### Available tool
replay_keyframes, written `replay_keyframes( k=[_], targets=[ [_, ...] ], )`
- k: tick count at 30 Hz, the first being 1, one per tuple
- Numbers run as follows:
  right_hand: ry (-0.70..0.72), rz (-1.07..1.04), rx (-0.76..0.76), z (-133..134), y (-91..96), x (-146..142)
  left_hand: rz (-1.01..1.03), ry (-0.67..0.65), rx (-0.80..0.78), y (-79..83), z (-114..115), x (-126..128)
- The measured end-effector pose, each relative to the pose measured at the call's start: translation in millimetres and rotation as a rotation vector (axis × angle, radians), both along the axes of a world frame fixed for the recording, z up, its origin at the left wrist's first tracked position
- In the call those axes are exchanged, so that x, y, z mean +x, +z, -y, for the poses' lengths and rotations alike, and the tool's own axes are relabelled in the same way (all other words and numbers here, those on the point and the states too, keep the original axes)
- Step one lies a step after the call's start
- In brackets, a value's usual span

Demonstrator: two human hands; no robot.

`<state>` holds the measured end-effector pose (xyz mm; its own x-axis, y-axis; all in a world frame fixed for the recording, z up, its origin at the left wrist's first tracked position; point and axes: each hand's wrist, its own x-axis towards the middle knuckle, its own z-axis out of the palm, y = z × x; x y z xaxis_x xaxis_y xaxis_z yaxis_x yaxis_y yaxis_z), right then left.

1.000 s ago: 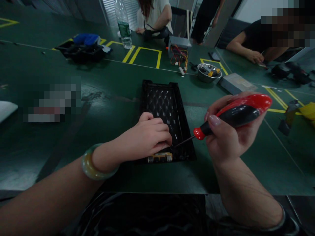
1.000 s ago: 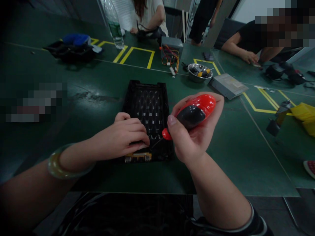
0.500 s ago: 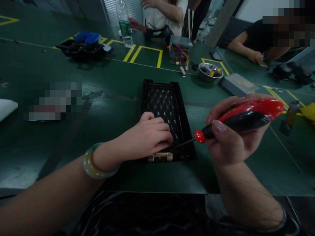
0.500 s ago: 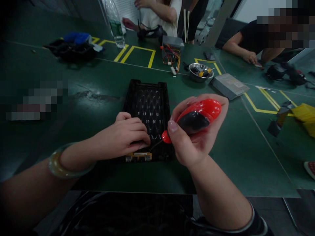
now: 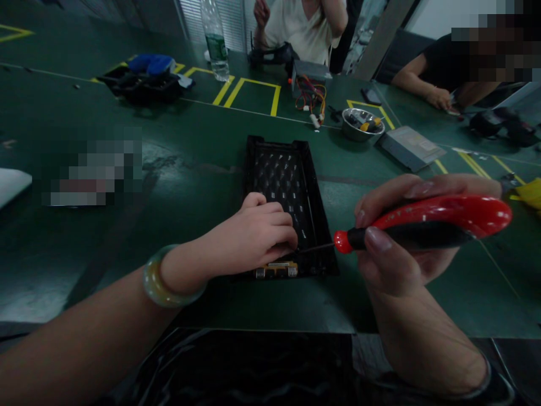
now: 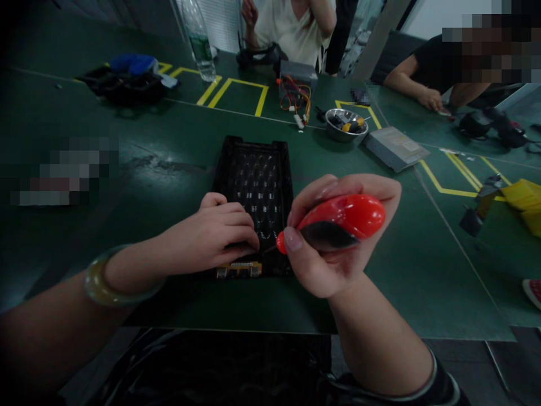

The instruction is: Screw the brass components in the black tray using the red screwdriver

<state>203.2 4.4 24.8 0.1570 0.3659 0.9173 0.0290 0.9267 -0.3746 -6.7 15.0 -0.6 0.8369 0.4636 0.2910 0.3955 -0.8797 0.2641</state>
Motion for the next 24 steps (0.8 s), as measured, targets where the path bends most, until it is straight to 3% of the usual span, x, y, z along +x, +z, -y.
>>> replay_keyframes(
  k=[14,20,23,24],
  targets=[
    [-0.004,0.058,0.053,-3.1,-4.9,4.0,-0.006,0.005,0.003,-0.4,0.2,-0.2],
    [-0.07,0.063,-0.07,14.9,0.9,0.6,-0.007,0.005,0.007,-0.9,0.1,-0.2],
    [-0.137,0.015,-0.362,21.8,3.9,-1.5,-0.012,0.003,0.002,-0.3,0.4,0.2],
    [-0.11,0.04,-0.302,20.4,4.3,-1.7,-0.016,0.003,0.002,-0.1,0.3,0.3]
  ],
)
